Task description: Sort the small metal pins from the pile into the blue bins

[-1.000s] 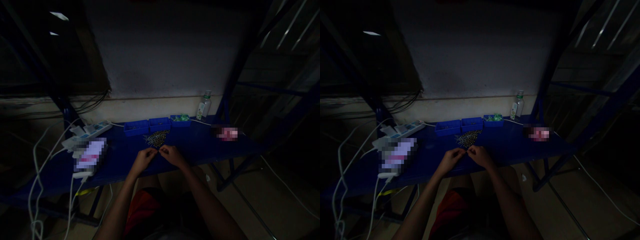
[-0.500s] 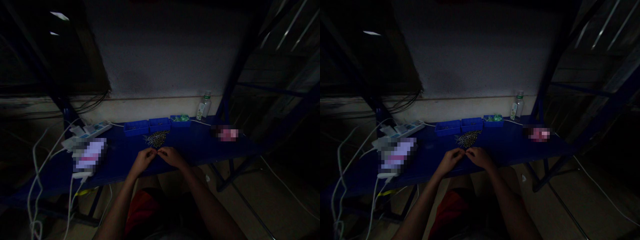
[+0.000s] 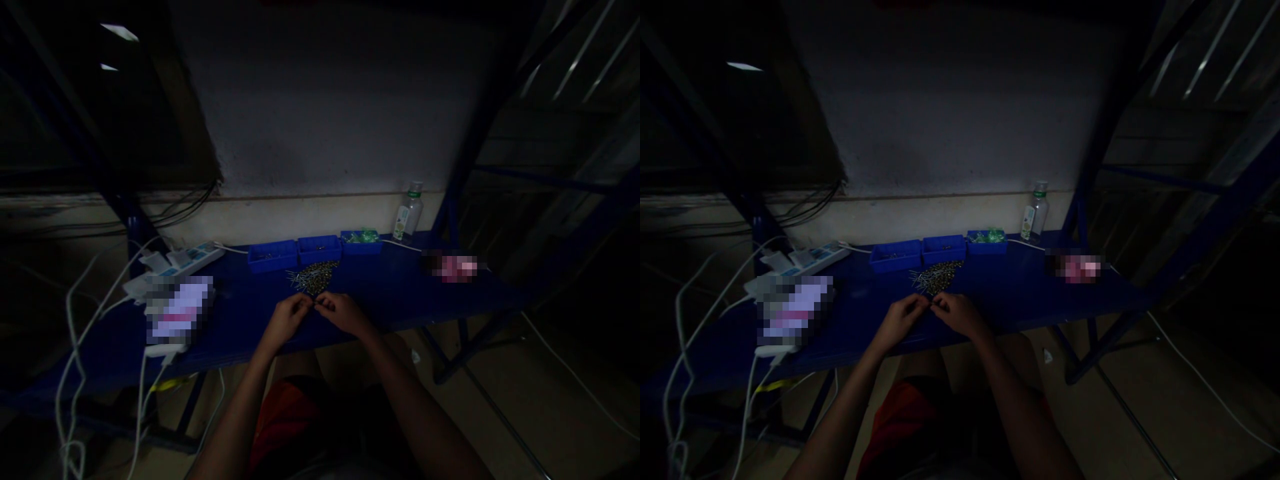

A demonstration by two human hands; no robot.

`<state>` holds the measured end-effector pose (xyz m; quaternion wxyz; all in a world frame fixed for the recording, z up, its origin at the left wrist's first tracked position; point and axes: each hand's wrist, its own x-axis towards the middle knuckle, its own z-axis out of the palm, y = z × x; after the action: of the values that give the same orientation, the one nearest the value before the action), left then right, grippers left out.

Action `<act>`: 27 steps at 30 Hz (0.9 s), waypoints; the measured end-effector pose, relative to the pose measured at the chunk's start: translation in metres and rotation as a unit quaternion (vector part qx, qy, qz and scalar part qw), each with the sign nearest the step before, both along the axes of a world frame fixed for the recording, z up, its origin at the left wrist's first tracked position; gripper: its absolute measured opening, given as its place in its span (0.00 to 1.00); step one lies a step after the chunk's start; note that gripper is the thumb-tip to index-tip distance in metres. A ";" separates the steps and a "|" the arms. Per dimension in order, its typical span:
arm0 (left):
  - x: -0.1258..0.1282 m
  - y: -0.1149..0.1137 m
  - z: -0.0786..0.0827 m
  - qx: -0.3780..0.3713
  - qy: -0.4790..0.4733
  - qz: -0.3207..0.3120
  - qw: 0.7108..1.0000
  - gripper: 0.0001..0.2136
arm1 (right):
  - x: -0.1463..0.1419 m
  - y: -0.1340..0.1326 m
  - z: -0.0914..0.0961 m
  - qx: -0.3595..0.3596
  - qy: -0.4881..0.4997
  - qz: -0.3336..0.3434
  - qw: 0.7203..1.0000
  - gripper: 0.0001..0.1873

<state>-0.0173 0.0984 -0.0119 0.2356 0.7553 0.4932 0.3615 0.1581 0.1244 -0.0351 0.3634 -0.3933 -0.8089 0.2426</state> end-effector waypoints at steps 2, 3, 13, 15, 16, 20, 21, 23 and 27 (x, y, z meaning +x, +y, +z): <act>0.001 -0.001 0.002 0.001 -0.002 0.001 1.000 0.12 | 0.000 0.000 0.000 0.005 0.002 -0.006 1.000 0.09; 0.001 -0.002 0.003 0.001 -0.004 0.001 1.000 0.12 | 0.000 0.000 -0.001 0.007 0.003 -0.007 1.000 0.09; 0.000 0.007 -0.007 -0.022 -0.007 -0.016 1.000 0.11 | 0.001 0.000 0.003 -0.008 0.032 -0.011 0.999 0.08; 0.000 0.009 -0.008 -0.029 0.002 -0.019 0.999 0.11 | 0.001 -0.001 0.004 -0.013 0.038 0.003 0.999 0.09; 0.001 0.009 -0.008 -0.031 0.008 -0.021 0.999 0.11 | 0.001 -0.001 0.004 -0.014 0.039 0.009 0.999 0.09; 0.000 0.009 -0.009 -0.026 0.021 -0.032 0.999 0.11 | 0.000 -0.002 0.004 -0.006 0.036 0.021 0.999 0.09; 0.000 0.009 -0.009 -0.025 0.023 -0.033 0.999 0.11 | 0.000 -0.002 0.004 -0.005 0.035 0.023 0.999 0.09; 0.000 0.009 -0.009 -0.026 0.025 -0.029 0.999 0.11 | 0.000 -0.002 0.003 -0.005 0.036 0.027 0.999 0.09; 0.001 0.007 -0.006 -0.028 0.031 -0.024 0.999 0.11 | 0.000 -0.002 0.002 -0.006 0.034 0.028 0.999 0.09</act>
<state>-0.0159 0.1053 -0.0178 0.2502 0.7705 0.4922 0.3185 0.1585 0.1225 -0.0328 0.3811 -0.3642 -0.8053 0.2712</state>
